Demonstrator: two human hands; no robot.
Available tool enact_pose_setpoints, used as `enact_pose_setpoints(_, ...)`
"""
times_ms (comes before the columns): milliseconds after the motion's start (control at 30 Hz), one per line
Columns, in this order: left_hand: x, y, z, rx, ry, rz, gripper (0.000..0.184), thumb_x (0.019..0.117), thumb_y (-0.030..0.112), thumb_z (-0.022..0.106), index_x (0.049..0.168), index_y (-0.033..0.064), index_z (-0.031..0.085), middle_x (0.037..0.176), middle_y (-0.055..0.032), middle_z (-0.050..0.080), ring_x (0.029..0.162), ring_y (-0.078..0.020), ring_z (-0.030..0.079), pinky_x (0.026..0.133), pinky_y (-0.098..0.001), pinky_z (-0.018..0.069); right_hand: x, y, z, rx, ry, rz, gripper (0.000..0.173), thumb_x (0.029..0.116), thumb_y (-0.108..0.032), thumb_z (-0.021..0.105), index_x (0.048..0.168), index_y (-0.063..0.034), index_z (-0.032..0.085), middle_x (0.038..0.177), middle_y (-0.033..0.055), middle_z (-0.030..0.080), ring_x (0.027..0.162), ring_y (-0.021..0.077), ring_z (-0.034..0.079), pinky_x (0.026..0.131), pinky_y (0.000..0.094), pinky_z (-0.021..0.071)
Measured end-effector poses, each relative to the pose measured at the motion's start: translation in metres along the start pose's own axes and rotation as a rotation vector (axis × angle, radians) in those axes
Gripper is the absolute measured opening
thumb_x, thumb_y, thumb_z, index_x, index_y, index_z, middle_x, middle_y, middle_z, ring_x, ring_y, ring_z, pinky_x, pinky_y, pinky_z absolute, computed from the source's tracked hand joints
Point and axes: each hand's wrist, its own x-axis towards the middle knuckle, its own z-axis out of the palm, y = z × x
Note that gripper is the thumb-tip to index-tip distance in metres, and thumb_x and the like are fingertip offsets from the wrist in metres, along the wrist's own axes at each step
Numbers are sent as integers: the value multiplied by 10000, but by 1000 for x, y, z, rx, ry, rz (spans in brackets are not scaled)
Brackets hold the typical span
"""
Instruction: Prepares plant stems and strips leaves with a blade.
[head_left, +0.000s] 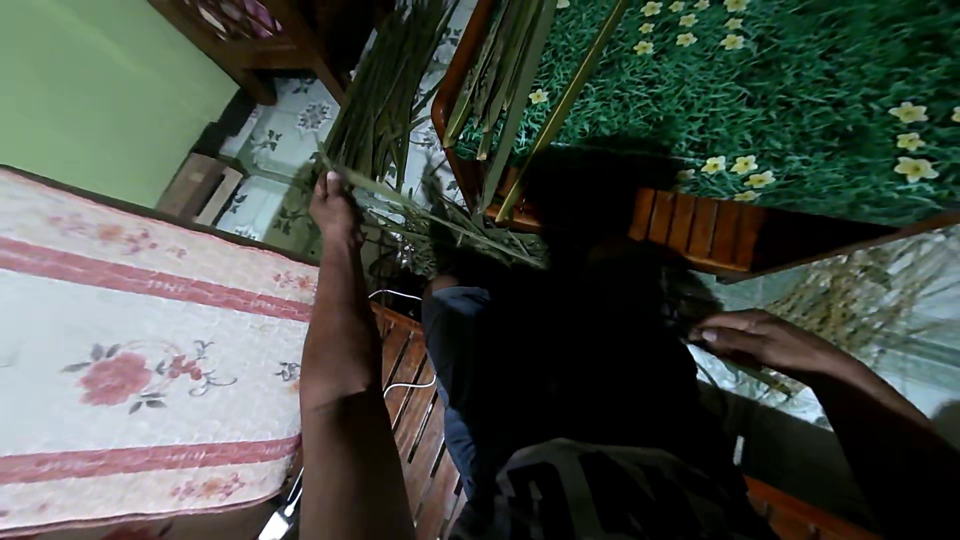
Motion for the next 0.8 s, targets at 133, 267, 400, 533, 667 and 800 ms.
enact_pose_setpoints(133, -5, -25, -6, 319, -43, -126, 506, 1082, 471, 446, 1405, 90, 532, 923, -87, 587, 651, -153, 521, 615, -360, 499, -5, -3, 6, 92, 82, -23, 250, 979, -182, 504, 1059, -64, 710, 677, -92, 589, 517, -11, 481, 486, 173, 408)
enact_pose_setpoints(267, -31, -50, 1, 189, -55, -234, 538, 1074, 560, 388, 1236, 89, 594, 728, 5, 503, 546, -106, 490, 529, -308, 490, 17, -45, 28, 165, 95, -37, 213, 1005, -173, 522, 1106, -69, 678, 695, -77, 585, 510, 12, 493, 484, 194, 446)
enact_pose_setpoints(400, -99, -48, 23, -285, -30, -190, 389, 1093, 520, 358, 1071, 178, 543, 708, 73, 503, 509, -42, 491, 479, -220, 486, 61, -96, 47, 37, 71, -77, 312, 1064, -200, 473, 1253, -16, 638, 821, 8, 633, 603, 46, 550, 568, 229, 505)
enact_pose_setpoints(533, -184, -54, 50, -286, -473, -97, 237, 1106, 306, 399, 1118, 107, 527, 643, 8, 573, 492, -109, 563, 482, -281, 533, 103, -124, 63, -126, 59, -241, 350, 1085, -287, 458, 1243, -61, 673, 823, 31, 658, 609, 73, 576, 581, 268, 532)
enact_pose_setpoints(667, -242, -39, 74, -66, -895, 0, 430, 1044, 189, 535, 1434, 11, 502, 662, 37, 554, 534, -50, 506, 520, -232, 470, 113, -149, 81, -212, 74, -323, 340, 1072, -287, 483, 1185, -60, 709, 785, 26, 664, 589, 72, 578, 574, 280, 540)
enact_pose_setpoints(800, -233, -39, 74, -173, -822, -24, 222, 1053, 204, 516, 1167, 47, 625, 612, 82, 515, 503, -7, 468, 498, -186, 428, 106, -147, 86, -220, 17, -305, 323, 1067, -291, 488, 1174, -96, 721, 823, 3, 673, 599, 40, 555, 571, 244, 509)
